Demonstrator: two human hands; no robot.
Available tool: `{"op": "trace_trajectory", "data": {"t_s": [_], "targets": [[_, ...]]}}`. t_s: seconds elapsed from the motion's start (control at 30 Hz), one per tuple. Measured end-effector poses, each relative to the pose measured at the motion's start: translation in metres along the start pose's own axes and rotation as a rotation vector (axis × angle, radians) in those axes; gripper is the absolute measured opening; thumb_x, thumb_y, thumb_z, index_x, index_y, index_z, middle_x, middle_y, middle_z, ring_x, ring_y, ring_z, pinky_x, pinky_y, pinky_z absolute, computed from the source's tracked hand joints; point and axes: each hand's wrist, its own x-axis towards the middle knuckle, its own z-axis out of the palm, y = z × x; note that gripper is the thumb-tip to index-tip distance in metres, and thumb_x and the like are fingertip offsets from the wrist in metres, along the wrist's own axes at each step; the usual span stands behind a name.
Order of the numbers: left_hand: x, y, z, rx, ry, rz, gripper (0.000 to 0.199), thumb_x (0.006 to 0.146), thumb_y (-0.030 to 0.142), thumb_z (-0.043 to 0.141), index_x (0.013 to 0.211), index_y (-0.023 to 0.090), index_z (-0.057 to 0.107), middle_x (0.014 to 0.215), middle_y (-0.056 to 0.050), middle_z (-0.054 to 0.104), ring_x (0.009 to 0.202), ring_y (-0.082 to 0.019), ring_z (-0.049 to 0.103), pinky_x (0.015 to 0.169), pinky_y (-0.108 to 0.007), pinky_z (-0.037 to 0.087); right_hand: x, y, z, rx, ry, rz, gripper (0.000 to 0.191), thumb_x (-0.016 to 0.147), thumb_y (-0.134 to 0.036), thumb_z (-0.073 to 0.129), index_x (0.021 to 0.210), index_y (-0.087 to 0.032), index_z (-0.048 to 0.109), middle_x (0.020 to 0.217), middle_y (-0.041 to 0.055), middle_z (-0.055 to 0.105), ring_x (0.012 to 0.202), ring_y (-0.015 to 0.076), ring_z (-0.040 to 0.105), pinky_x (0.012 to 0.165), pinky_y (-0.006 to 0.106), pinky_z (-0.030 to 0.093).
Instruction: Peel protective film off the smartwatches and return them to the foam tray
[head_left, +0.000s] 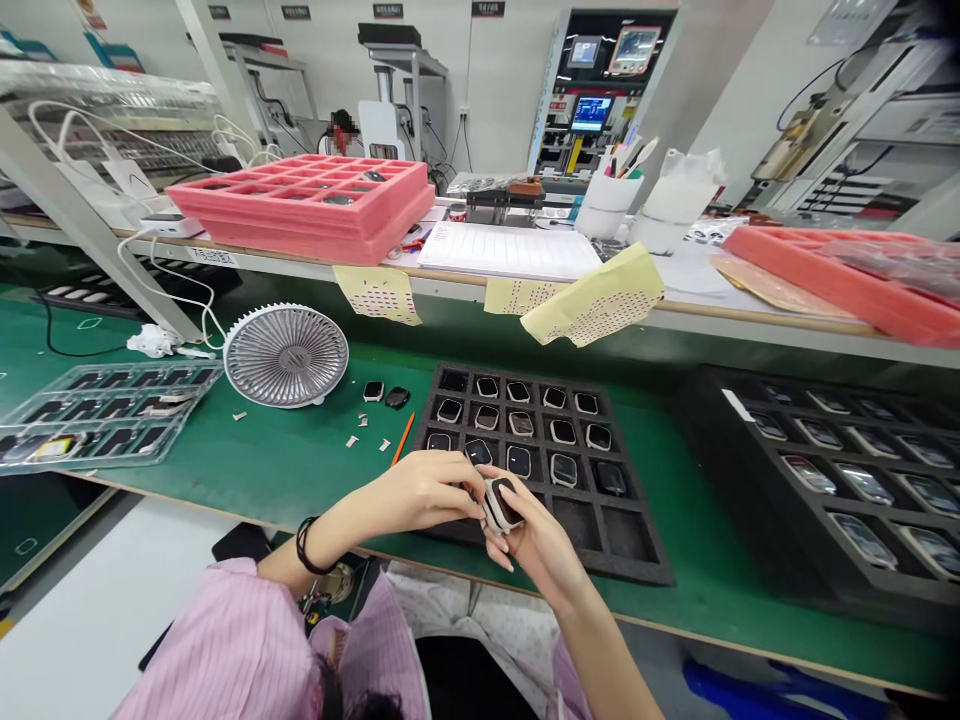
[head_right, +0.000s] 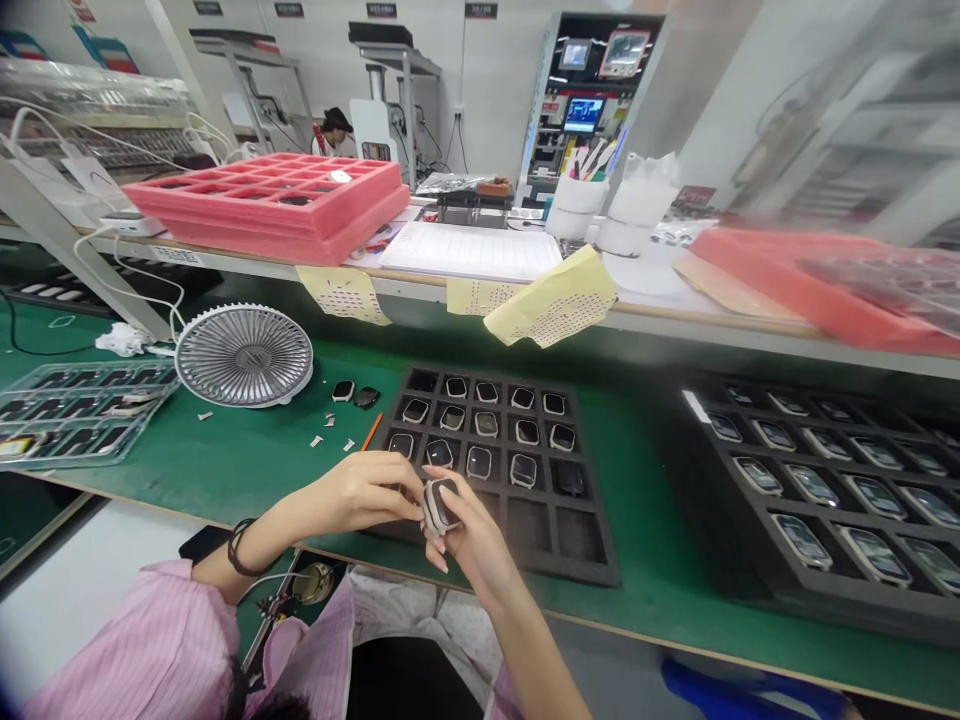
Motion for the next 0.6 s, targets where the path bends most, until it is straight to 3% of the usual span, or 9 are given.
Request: {"op": "trace_trajectory", "data": {"t_s": [0.13,0.23,0.5,0.6], "targets": [[0.000,-0.005,-0.003,-0.239,-0.076,-0.067,0.011,0.087,0.026,0.061,0.089,0.020,0.070,0.093,-0.006,0.067,0.087,-0.015,0.061,0.078,-0.025,0.047,-0.002,0.003,-0.002,-0.007,-0.037,0.040,0.035,0.084,-0.036,0.061,0.114,-0.020,0.056,0.067,-0.0003,0.056,0.046,0.0083,0.043,0.038,0.019,0.032],[-0.001,-0.006,-0.001,-0.337,-0.079,-0.173,0.015,0.083,0.032,0.064,0.087,0.017,0.065,0.091,-0.006,0.064,0.087,-0.014,0.061,0.076,-0.024,0.047,-0.004,0.005,-0.002,-0.022,-0.052,0.074,0.037,0.083,-0.037,0.062,0.115,-0.019,0.055,0.066,-0.0004,0.056,0.046,0.0083,0.042,0.038,0.019,0.031],[-0.011,-0.015,0.014,-0.342,-0.142,-0.298,0.027,0.082,0.042,0.063,0.082,0.017,0.053,0.093,-0.004,0.060,0.084,-0.014,0.058,0.070,-0.024,0.045,-0.004,0.021,-0.002,-0.070,-0.024,0.071,0.047,0.081,-0.041,0.066,0.122,-0.020,0.053,0.066,-0.0023,0.052,0.047,0.0071,0.041,0.040,0.019,0.030],[-0.012,-0.014,0.011,-0.333,-0.120,-0.361,0.033,0.077,0.046,0.068,0.084,0.017,0.054,0.090,-0.003,0.059,0.079,-0.014,0.056,0.065,-0.024,0.044,-0.001,0.029,-0.002,-0.091,0.000,0.067,0.055,0.080,-0.042,0.067,0.127,-0.021,0.051,0.066,-0.0022,0.053,0.048,0.0081,0.043,0.041,0.020,0.032]]}}
